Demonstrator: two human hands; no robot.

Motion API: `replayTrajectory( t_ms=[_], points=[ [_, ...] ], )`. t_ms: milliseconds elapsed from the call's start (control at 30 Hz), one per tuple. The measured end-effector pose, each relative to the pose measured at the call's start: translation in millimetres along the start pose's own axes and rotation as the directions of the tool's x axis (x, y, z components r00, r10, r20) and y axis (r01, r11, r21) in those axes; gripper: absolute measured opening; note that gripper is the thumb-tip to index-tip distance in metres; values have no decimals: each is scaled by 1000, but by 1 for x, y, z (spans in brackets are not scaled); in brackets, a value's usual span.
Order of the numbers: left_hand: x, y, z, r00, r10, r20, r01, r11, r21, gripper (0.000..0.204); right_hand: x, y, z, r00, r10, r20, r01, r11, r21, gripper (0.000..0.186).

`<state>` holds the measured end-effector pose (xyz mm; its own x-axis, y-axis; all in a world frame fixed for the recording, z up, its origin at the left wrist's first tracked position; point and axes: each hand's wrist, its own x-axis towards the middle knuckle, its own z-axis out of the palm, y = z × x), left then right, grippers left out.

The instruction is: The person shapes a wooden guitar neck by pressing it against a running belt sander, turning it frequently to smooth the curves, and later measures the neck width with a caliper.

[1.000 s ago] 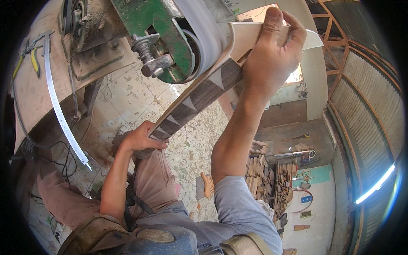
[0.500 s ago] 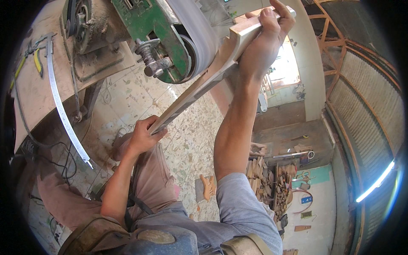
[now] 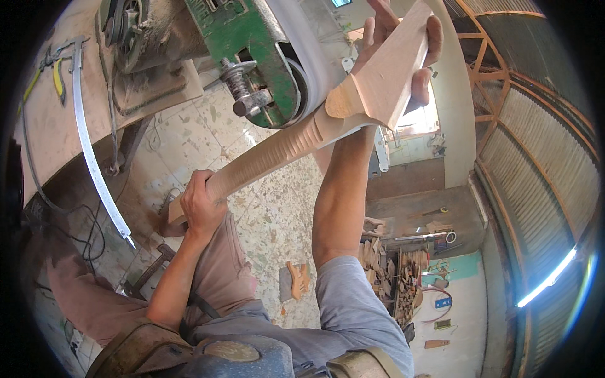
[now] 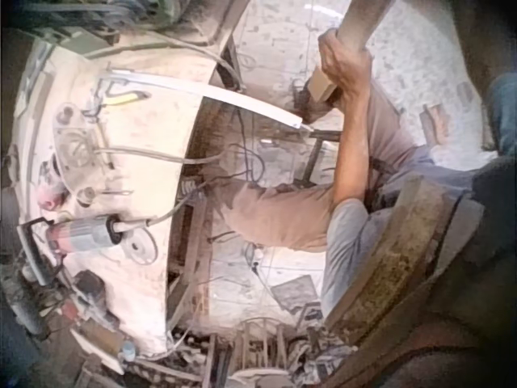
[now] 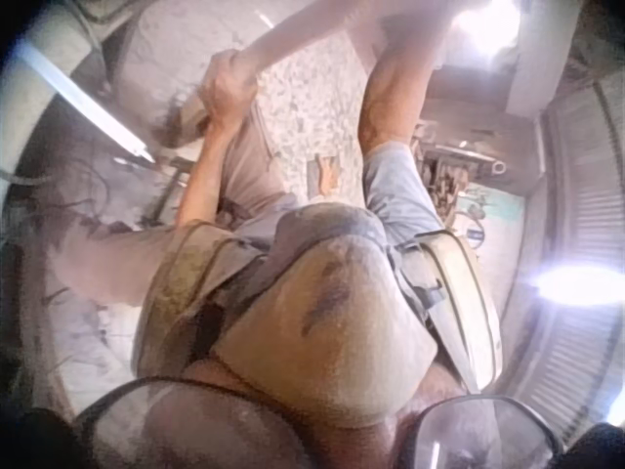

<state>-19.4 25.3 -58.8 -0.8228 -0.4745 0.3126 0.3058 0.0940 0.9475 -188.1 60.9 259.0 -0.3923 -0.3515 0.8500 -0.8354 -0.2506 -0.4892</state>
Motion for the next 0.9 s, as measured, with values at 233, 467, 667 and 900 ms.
replayTrajectory(
  t_ms=[233, 467, 667, 900],
  points=[
    [-8, -1, 1, 997, 51, -63, -48, 997, 53, 40, -1, 2, 9, 999, 34, -20, -34, 999, -7, 88],
    [-8, 2, 1, 997, 33, -66, -32, 999, 10, 39, 2, -5, 13, 999, 40, -6, -40, 999, -37, 88],
    [-2, -4, 0, 1000, 15, -26, -15, 1000, -7, 38, 0, -12, 16, 998, 58, 1, -57, 997, -55, 89],
    [3, -4, -3, 999, 35, -14, -36, 999, -32, 39, -9, -15, 29, 998, -9, -56, -7, 963, -271, 89]
  ],
)
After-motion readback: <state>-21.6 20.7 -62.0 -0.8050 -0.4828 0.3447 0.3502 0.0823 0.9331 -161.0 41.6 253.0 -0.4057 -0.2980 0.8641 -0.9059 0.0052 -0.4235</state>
